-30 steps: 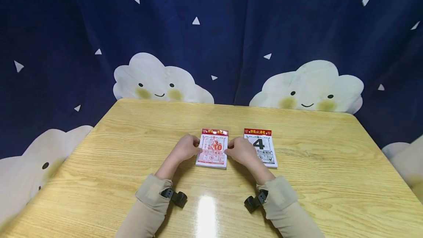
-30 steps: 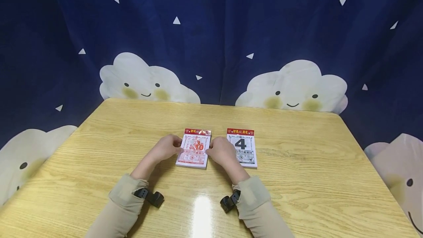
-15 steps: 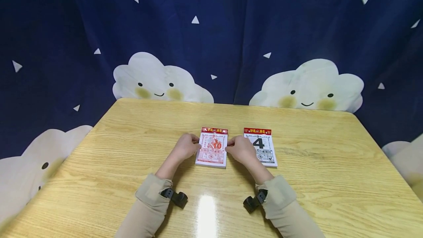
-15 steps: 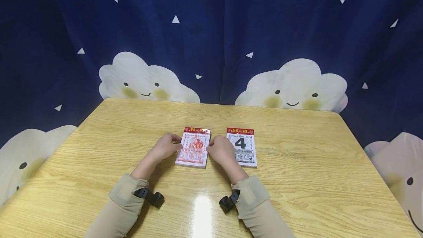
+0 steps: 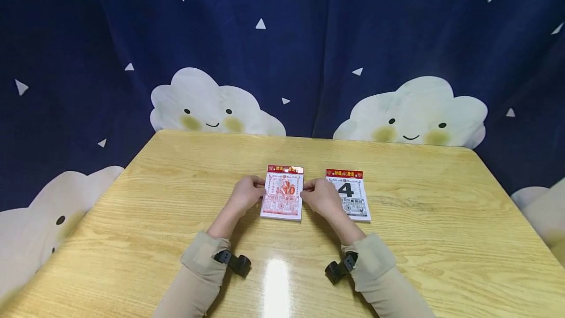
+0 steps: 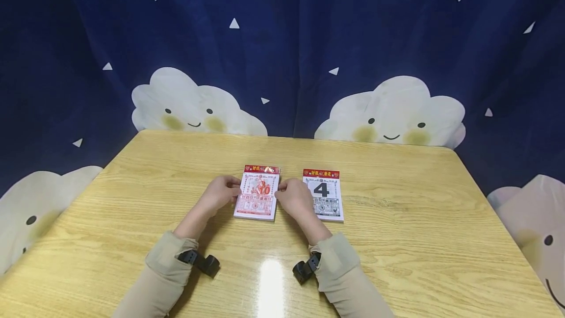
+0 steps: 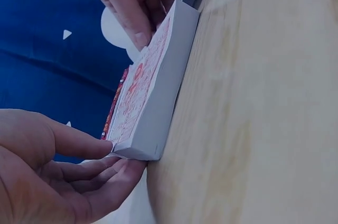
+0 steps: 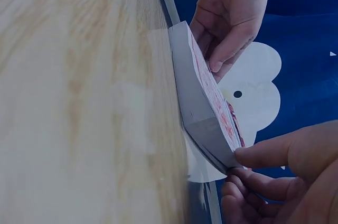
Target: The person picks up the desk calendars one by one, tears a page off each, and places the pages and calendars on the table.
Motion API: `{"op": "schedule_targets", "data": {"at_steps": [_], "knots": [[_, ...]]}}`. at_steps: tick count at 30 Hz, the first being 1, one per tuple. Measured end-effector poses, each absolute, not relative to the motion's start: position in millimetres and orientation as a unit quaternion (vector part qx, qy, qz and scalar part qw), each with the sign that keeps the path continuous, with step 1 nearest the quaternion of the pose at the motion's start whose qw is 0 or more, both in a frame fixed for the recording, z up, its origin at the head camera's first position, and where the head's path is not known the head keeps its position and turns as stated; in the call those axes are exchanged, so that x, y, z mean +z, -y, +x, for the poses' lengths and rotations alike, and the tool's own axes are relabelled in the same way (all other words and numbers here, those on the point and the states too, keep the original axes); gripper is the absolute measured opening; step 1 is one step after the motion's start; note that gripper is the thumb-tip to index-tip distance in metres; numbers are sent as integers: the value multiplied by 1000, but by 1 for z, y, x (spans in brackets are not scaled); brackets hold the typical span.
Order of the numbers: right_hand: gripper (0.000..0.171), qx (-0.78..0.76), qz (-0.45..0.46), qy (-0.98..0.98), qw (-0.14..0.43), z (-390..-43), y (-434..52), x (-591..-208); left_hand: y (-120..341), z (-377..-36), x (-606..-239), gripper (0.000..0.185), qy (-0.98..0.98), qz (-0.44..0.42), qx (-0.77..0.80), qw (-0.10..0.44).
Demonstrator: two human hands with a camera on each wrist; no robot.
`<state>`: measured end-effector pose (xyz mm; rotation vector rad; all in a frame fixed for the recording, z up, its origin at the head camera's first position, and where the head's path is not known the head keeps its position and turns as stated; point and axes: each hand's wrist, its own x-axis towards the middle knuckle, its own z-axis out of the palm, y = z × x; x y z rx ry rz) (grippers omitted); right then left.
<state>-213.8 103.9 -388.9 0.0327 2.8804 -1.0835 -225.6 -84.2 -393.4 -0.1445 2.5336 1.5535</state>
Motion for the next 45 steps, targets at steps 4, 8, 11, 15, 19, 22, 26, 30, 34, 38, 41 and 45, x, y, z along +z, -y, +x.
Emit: {"op": "schedule_targets", "data": {"at_steps": [4,8,11,15,19,22,26,30,34,38,41,45], "knots": [[22,-377,17,-926,27,-214,-104,-388,84,-226,-393,27,-847,-48,523,80],[21,-392,20,-919,18,-215,-104,-388,83,-227,-393,27,-850,-51,520,75],[22,-398,20,-917,12,-216,-104,-389,83,-227,-393,26,-847,-52,524,72],[21,-405,23,-914,8,-217,-104,-389,83,-226,-392,26,-841,-57,534,69],[22,-421,24,-907,6,-217,-104,-388,83,-226,-390,28,-831,-61,548,68],[23,-440,23,-898,10,-217,-105,-386,84,-227,-390,29,-825,-62,557,66],[24,-461,22,-887,12,-219,-106,-386,85,-227,-389,30,-820,-64,565,64],[24,-470,30,-882,15,-219,-108,-386,84,-227,-387,30,-809,-61,581,63],[24,-487,32,-873,27,-219,-110,-384,83,-227,-385,31,-802,-57,592,60],[25,-529,35,-847,37,-220,-110,-381,83,-227,-383,32,-795,-57,602,56],[26,-566,42,-822,44,-221,-111,-380,83,-227,-381,33,-787,-50,613,52],[27,-596,52,-799,59,-222,-112,-378,84,-226,-379,34,-774,-43,630,50]]}}
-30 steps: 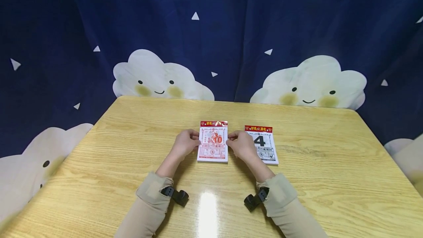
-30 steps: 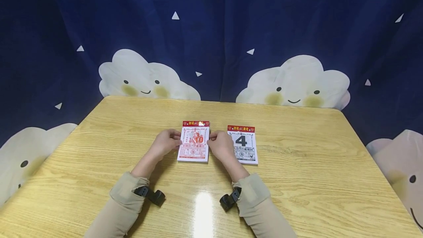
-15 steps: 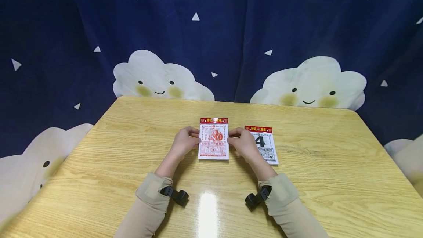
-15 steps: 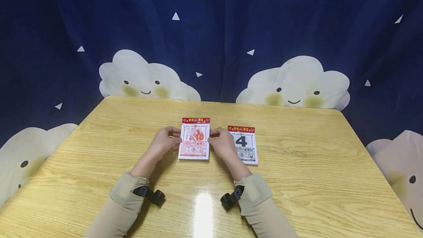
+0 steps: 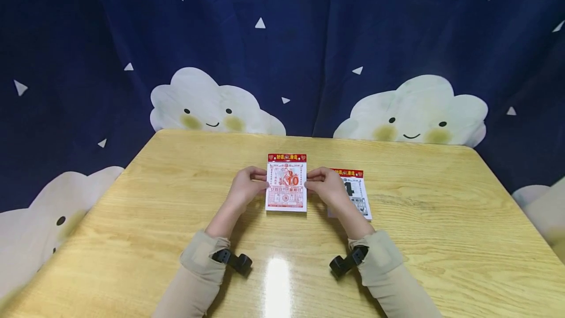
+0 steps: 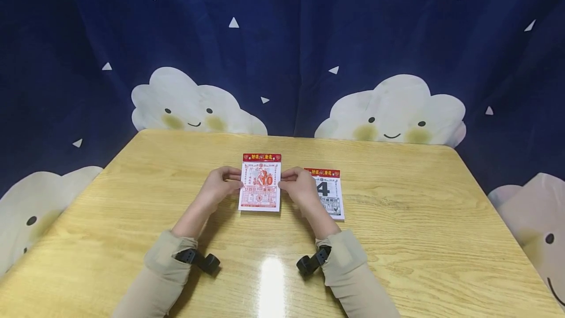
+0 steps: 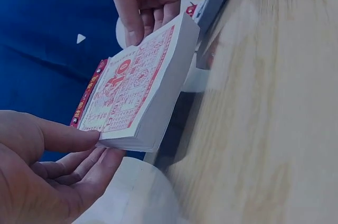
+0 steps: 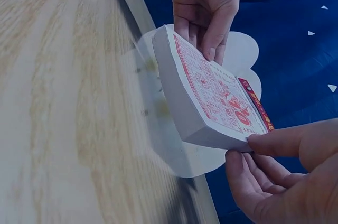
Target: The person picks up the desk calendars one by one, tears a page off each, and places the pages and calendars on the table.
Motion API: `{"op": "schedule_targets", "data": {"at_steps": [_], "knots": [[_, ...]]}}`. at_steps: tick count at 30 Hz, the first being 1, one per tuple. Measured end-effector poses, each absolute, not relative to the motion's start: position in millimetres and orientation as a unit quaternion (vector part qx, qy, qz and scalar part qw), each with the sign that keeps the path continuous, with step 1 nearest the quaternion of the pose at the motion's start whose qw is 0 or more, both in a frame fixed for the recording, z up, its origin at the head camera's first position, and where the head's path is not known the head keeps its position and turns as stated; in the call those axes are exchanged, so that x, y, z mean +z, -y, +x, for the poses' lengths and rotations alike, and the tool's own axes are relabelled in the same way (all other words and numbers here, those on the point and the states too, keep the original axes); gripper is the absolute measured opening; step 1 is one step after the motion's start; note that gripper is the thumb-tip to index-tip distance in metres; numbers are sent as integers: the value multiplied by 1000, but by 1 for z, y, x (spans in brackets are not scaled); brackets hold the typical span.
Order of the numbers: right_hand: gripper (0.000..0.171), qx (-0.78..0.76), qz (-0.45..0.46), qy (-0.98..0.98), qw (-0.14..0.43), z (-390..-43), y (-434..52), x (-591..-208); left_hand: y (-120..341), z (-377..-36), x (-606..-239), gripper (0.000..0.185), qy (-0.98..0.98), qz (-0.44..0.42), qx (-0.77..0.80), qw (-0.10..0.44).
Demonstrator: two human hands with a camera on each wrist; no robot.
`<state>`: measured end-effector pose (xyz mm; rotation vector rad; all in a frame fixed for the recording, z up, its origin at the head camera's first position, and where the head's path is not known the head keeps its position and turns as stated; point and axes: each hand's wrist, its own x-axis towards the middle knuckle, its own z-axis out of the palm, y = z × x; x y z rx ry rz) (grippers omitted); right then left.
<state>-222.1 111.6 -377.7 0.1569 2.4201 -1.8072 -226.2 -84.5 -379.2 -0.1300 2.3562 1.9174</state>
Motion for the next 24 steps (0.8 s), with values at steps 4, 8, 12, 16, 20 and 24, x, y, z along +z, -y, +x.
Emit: {"op": "schedule_targets", "data": {"at_steps": [4,8,12,16,20,24], "knots": [[33,-610,54,-787,73,-222,-113,-376,86,-225,-378,35,-756,-43,651,59],[37,-615,66,-782,82,-222,-116,-374,86,-226,-377,35,-740,-36,668,73],[38,-625,83,-771,90,-221,-119,-372,85,-228,-377,35,-725,-28,683,82],[39,-648,72,-753,87,-220,-123,-369,84,-228,-378,35,-709,-20,700,82],[40,-668,49,-738,77,-220,-129,-365,82,-229,-379,34,-693,-5,717,73],[40,-675,49,-732,79,-221,-134,-361,80,-229,-379,34,-673,12,737,64]]}}
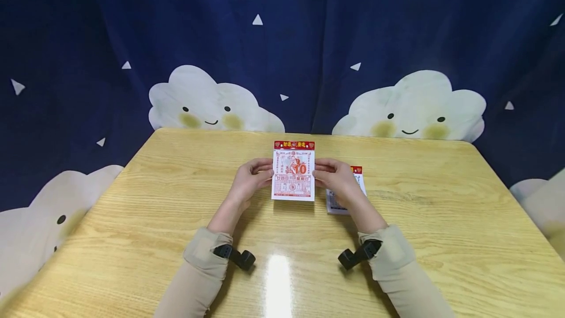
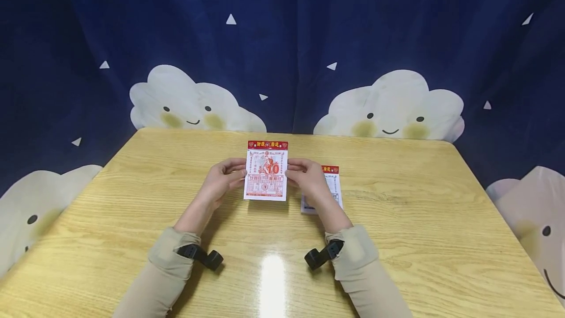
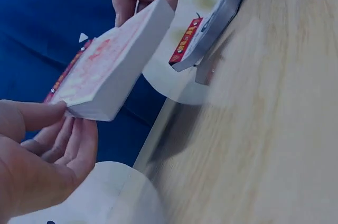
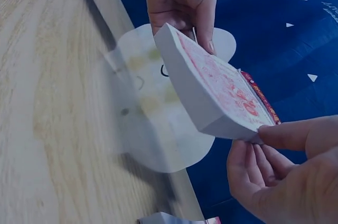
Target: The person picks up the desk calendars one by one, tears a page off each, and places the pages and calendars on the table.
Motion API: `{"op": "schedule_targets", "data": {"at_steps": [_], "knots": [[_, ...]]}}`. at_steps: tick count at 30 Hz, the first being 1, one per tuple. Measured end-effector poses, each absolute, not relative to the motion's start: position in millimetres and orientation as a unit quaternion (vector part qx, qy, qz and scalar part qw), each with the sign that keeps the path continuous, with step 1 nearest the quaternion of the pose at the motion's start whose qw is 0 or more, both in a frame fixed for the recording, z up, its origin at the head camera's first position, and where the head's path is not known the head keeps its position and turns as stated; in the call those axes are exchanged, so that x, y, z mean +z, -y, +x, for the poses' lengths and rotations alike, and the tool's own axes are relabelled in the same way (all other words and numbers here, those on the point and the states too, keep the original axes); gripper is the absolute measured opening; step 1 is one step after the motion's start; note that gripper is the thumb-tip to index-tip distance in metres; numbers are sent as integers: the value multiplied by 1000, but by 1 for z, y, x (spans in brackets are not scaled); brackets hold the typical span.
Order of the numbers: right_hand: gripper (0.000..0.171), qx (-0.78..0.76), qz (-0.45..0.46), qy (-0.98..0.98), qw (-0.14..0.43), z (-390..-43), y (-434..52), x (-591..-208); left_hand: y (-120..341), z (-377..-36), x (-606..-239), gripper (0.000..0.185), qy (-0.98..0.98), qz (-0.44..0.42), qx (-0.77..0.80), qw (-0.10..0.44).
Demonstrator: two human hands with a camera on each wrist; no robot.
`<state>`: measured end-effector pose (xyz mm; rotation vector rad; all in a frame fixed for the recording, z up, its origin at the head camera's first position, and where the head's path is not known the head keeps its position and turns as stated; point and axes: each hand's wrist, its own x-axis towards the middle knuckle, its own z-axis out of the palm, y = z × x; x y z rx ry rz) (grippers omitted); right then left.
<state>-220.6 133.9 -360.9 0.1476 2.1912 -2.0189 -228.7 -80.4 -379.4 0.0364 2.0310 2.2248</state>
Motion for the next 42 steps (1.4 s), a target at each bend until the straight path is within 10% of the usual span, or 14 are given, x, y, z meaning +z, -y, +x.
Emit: {"op": "schedule_targets", "data": {"at_steps": [42], "knots": [[40,-704,-1,-709,-33,-214,-152,-340,60,-235,-372,46,-459,127,857,196]]}}
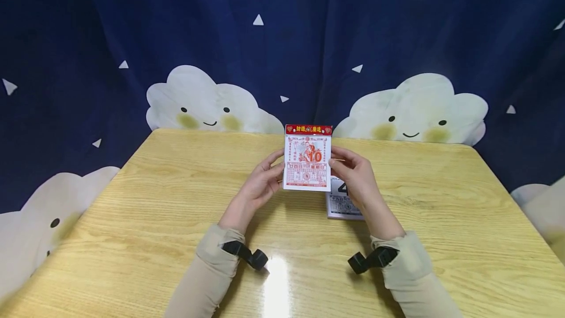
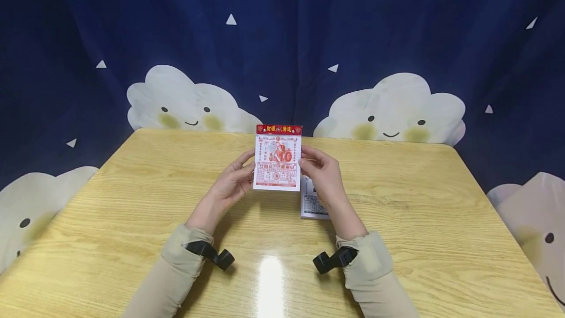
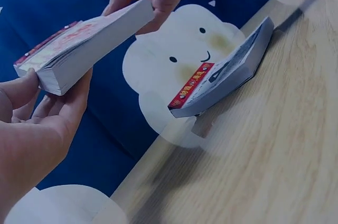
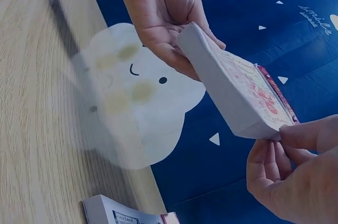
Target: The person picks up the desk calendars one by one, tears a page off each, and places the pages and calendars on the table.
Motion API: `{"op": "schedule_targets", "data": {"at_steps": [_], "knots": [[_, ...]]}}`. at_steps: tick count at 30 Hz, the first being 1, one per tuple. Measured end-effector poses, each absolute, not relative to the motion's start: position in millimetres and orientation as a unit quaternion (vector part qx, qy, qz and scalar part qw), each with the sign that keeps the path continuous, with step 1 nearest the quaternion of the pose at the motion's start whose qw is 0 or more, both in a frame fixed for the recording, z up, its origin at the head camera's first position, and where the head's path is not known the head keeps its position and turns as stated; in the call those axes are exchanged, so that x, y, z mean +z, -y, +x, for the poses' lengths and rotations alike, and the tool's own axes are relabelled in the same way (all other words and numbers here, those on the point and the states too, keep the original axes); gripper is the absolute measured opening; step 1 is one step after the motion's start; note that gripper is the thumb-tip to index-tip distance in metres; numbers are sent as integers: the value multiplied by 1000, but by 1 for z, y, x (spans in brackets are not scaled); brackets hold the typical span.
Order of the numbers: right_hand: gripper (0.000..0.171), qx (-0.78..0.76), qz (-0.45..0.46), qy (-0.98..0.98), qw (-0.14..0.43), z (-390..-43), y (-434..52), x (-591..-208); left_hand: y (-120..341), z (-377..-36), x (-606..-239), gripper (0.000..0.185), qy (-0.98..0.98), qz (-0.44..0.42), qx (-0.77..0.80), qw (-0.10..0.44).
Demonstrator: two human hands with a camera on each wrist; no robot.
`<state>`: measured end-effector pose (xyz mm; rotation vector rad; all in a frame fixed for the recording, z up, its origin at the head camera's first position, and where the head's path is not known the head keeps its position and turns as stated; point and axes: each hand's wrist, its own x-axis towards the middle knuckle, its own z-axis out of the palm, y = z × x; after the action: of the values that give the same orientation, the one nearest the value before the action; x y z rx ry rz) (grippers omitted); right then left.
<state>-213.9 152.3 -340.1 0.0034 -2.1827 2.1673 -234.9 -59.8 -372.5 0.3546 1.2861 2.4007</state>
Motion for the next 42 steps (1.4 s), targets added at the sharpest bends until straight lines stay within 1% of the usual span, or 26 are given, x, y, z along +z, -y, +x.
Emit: {"op": "schedule_targets", "data": {"at_steps": [5,8,10,14,16,17,19,21,24,26,30,38,42], "knots": [[38,660,24,748,67,-212,-152,-341,60,-234,-373,44,-465,135,855,183],[37,610,51,783,112,-209,-149,-344,61,-231,-374,43,-472,132,853,178],[37,550,83,813,170,-207,-147,-345,62,-231,-374,43,-475,136,852,174],[33,397,165,845,319,-204,-144,-346,61,-233,-373,44,-474,143,852,172],[26,332,213,841,371,-204,-143,-346,59,-233,-372,45,-474,144,852,171],[23,310,238,836,384,-204,-142,-345,59,-233,-372,45,-474,141,852,170],[17,280,293,826,392,-203,-140,-345,59,-233,-371,45,-475,135,853,169],[15,260,342,818,382,-203,-139,-345,59,-233,-371,45,-475,131,854,167],[19,244,398,810,354,-203,-137,-348,60,-233,-372,44,-475,128,854,169],[23,231,421,808,341,-204,-136,-350,60,-232,-373,42,-473,123,856,170],[27,213,435,808,334,-204,-134,-353,62,-231,-373,41,-472,120,857,169],[15,207,432,815,327,-202,-133,-354,62,-231,-372,36,-466,128,859,169],[12,211,423,820,323,-200,-132,-354,61,-232,-374,38,-468,124,858,172]]}}
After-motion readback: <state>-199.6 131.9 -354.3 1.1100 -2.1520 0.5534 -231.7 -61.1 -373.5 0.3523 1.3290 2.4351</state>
